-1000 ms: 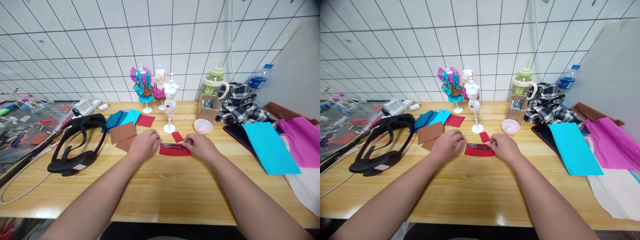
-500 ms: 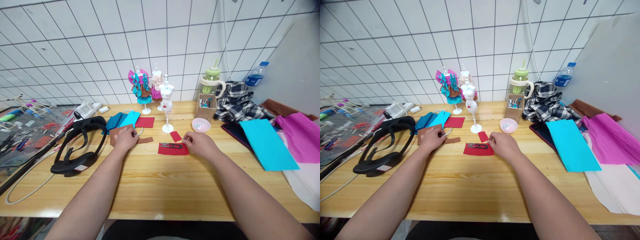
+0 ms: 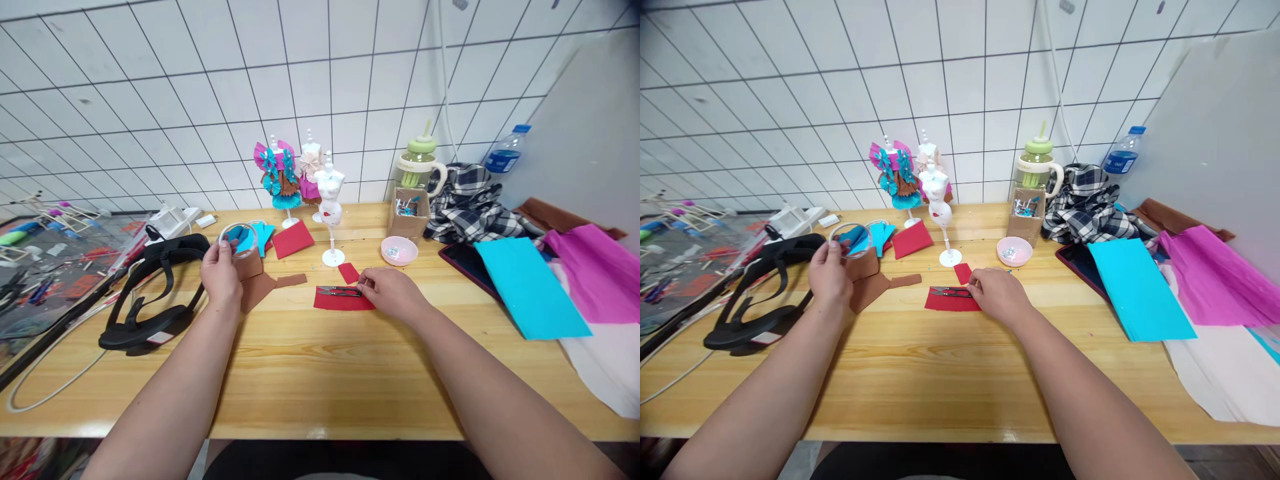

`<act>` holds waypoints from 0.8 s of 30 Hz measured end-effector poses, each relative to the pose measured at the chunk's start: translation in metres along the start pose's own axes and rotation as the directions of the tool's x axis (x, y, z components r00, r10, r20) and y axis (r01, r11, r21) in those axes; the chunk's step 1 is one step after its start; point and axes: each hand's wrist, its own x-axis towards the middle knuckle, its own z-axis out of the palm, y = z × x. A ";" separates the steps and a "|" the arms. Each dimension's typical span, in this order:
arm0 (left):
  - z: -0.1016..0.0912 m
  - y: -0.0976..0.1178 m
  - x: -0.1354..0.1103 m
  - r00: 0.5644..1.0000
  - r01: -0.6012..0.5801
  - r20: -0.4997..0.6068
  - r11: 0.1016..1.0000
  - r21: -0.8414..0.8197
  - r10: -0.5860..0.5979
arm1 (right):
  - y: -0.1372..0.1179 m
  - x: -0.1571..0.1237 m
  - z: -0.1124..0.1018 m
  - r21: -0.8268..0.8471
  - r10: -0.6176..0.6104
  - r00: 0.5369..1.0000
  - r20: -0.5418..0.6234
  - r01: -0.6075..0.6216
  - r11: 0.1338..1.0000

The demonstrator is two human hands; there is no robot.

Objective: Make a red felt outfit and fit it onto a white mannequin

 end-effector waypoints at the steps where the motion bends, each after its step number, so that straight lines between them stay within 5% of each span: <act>1: 0.000 0.002 0.002 0.998 0.040 -0.047 0.993 -0.115 -0.045 | 0.000 0.000 0.001 0.003 -0.006 1.000 -0.002 0.006 1.000; 5: 0.007 0.020 -0.004 0.997 0.049 -0.034 0.947 -0.319 -0.063 | -0.004 0.000 0.007 0.050 -0.040 0.998 -0.056 0.043 0.998; 6: 0.011 0.026 -0.011 0.998 0.063 0.033 0.940 -0.337 -0.055 | -0.006 -0.001 0.009 0.080 -0.054 0.995 -0.089 0.061 0.995; 7: 0.015 0.032 -0.021 0.975 0.129 0.217 0.914 -0.384 -0.047 | -0.009 -0.002 0.011 0.120 -0.074 0.989 -0.127 0.089 0.989; 9: 0.023 0.043 -0.046 0.845 0.287 0.531 0.886 -0.365 -0.056 | -0.015 -0.006 0.014 0.210 -0.128 0.968 -0.218 0.174 0.962; 11: 0.030 0.049 -0.073 0.644 0.422 0.754 0.882 -0.210 -0.129 | -0.022 -0.010 0.016 0.276 -0.194 0.932 -0.307 0.283 0.919; 14: 0.033 0.048 -0.104 0.380 0.447 0.905 0.895 0.003 -0.192 | -0.029 -0.015 0.017 0.317 -0.255 0.879 -0.402 0.395 0.862; 16: 0.032 0.046 -0.115 0.263 0.443 0.939 0.893 0.086 -0.221 | -0.032 -0.016 0.017 0.328 -0.269 0.866 -0.422 0.423 0.845; 18: 0.031 0.046 -0.121 0.203 0.422 0.951 0.898 0.128 -0.232 | -0.032 -0.015 0.017 0.311 -0.281 0.860 -0.426 0.431 0.847; 24: 0.029 0.056 -0.125 0.144 0.294 0.954 0.932 0.212 -0.262 | -0.028 -0.012 0.016 0.211 -0.344 0.833 -0.432 0.465 0.860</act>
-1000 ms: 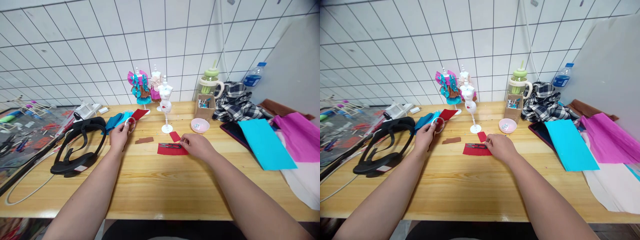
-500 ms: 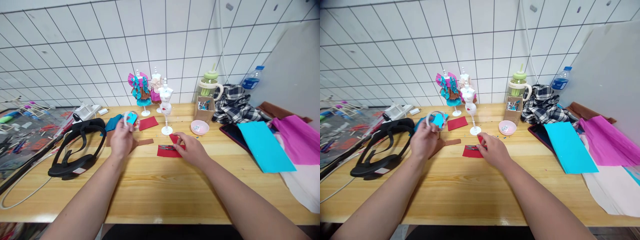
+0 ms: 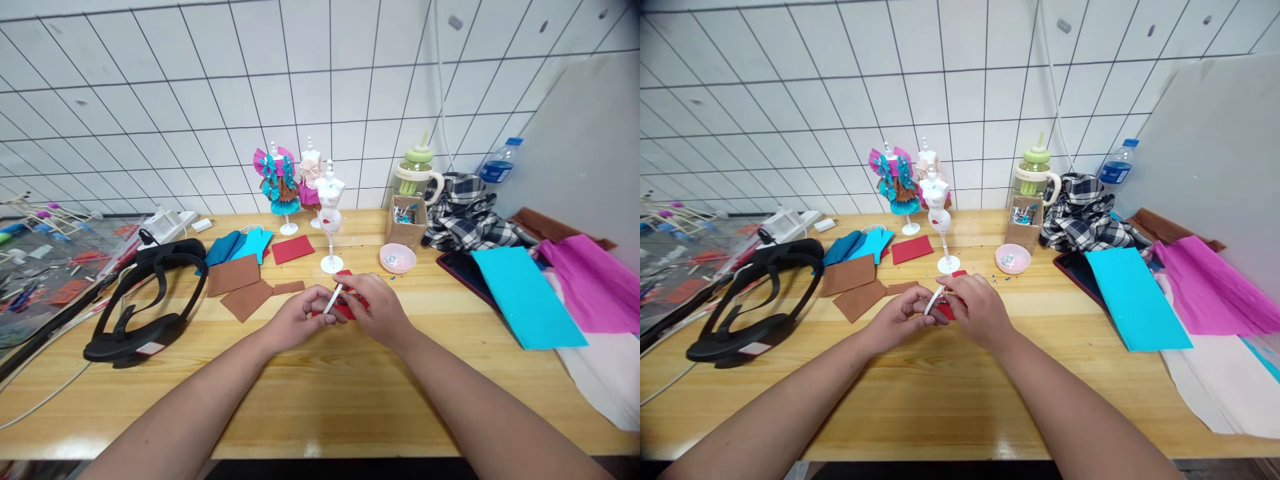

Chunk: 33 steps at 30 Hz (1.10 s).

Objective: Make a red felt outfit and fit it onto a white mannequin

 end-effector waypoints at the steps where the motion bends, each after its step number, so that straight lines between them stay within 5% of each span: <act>1: 0.001 0.001 0.000 1.000 0.010 0.004 1.000 0.006 -0.010 | 0.001 0.000 0.000 0.000 0.007 1.000 -0.007 -0.007 1.000; 6: -0.001 0.009 -0.002 0.990 -0.128 0.082 0.972 0.195 0.114 | 0.002 0.000 -0.002 0.059 0.091 0.993 -0.077 -0.087 0.994; 11: -0.006 0.012 -0.001 0.946 -0.320 0.190 0.843 0.431 0.262 | 0.001 -0.001 0.001 0.260 0.264 0.962 -0.064 -0.239 0.936; 15: -0.010 0.007 0.000 0.958 -0.271 0.141 0.633 0.725 0.249 | -0.005 -0.001 0.003 0.397 0.332 0.943 -0.026 -0.295 0.869; 20: -0.011 0.002 0.002 0.958 -0.257 0.158 0.478 0.840 0.238 | -0.010 -0.001 0.005 0.242 0.283 0.959 0.001 -0.275 0.931; 28: -0.009 0.003 0.004 0.956 -0.269 0.202 0.362 0.892 0.212 | -0.005 -0.002 0.012 0.297 0.357 0.933 0.051 -0.355 0.886; 33: -0.010 0.003 0.005 0.977 -0.181 0.128 0.344 0.921 0.170 | -0.002 0.000 0.010 0.155 0.338 0.940 0.049 -0.341 0.927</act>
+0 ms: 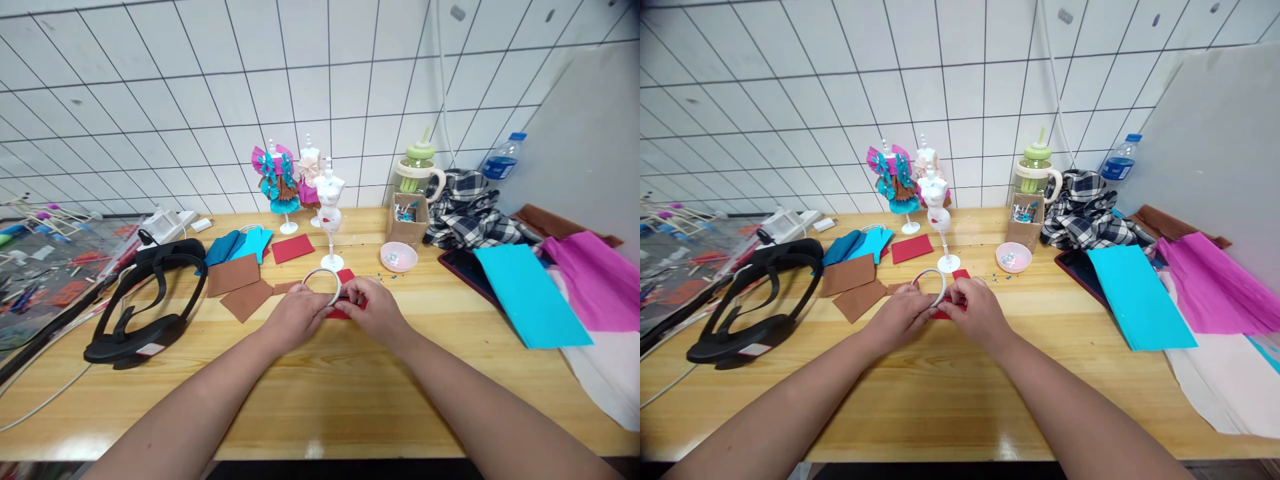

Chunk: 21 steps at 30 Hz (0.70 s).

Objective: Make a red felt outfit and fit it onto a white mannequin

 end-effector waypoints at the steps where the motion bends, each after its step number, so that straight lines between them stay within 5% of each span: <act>1: 0.000 -0.001 0.000 1.000 0.013 0.003 1.000 0.003 -0.013 | 0.000 0.000 0.000 0.007 0.000 1.000 -0.019 0.000 1.000; 21: -0.002 -0.001 -0.002 0.998 -0.062 0.002 0.993 0.104 0.062 | 0.000 -0.001 0.002 0.144 0.037 0.994 -0.100 -0.022 0.989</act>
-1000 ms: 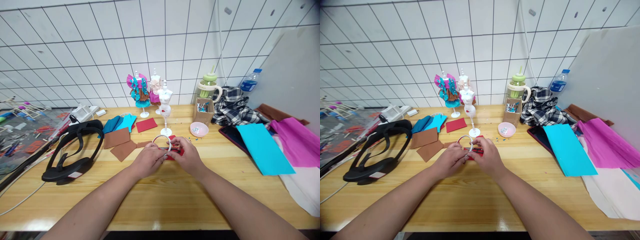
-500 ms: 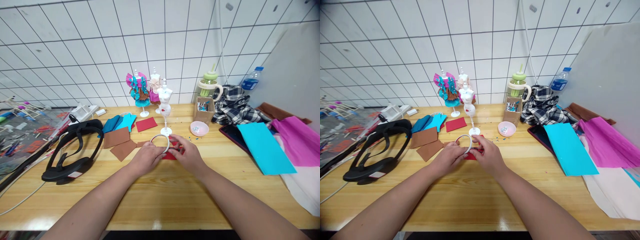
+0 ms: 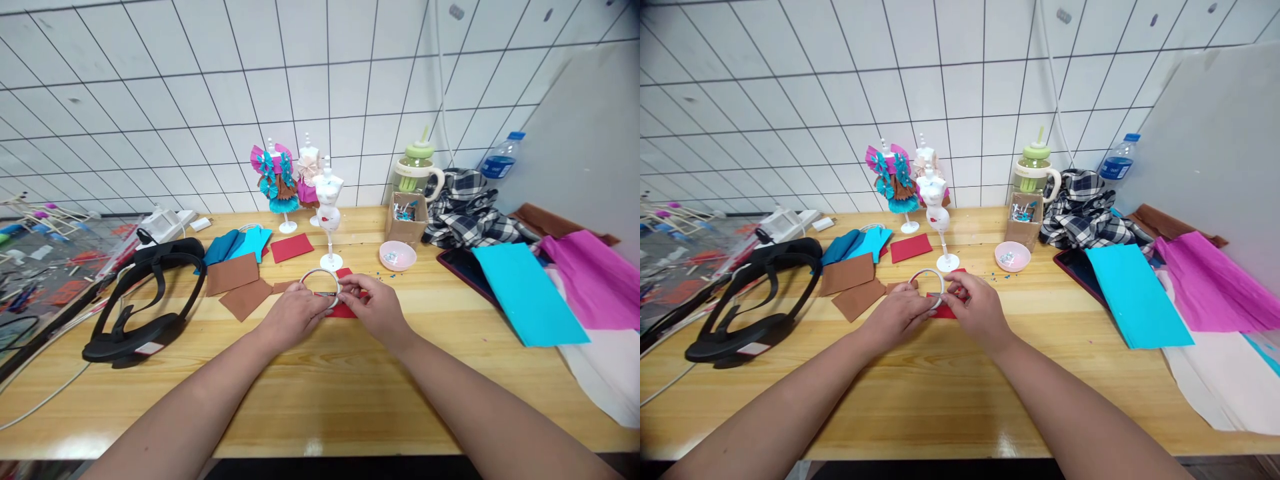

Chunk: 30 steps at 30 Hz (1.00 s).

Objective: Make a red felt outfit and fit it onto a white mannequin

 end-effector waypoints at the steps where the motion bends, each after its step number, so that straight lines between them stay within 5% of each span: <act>1: 0.000 0.000 0.000 1.000 -0.002 0.003 1.000 0.001 0.002 | 0.001 0.000 0.000 0.016 0.007 1.000 0.013 -0.007 1.000; 7: 0.003 -0.002 -0.001 0.999 -0.034 0.043 0.999 0.038 0.033 | 0.003 0.003 -0.003 0.003 0.061 0.990 0.128 -0.062 0.998; 13: -0.004 -0.002 -0.001 0.998 0.058 0.018 0.997 -0.045 -0.057 | 0.003 0.006 -0.009 -0.258 -0.083 0.983 0.164 0.124 0.958; 19: -0.016 -0.012 -0.002 0.988 0.155 0.005 0.984 -0.092 -0.155 | -0.001 0.003 -0.009 -0.340 -0.091 0.978 0.188 0.151 0.928; 26: -0.018 -0.016 -0.002 0.987 0.142 -0.087 0.988 0.066 -0.136 | -0.006 -0.001 -0.004 -0.355 -0.095 0.961 0.261 0.187 0.916; 30: -0.013 -0.010 -0.001 0.954 0.229 -0.183 0.970 -0.077 -0.239 | -0.011 -0.006 0.000 -0.324 -0.099 0.952 0.290 0.194 0.926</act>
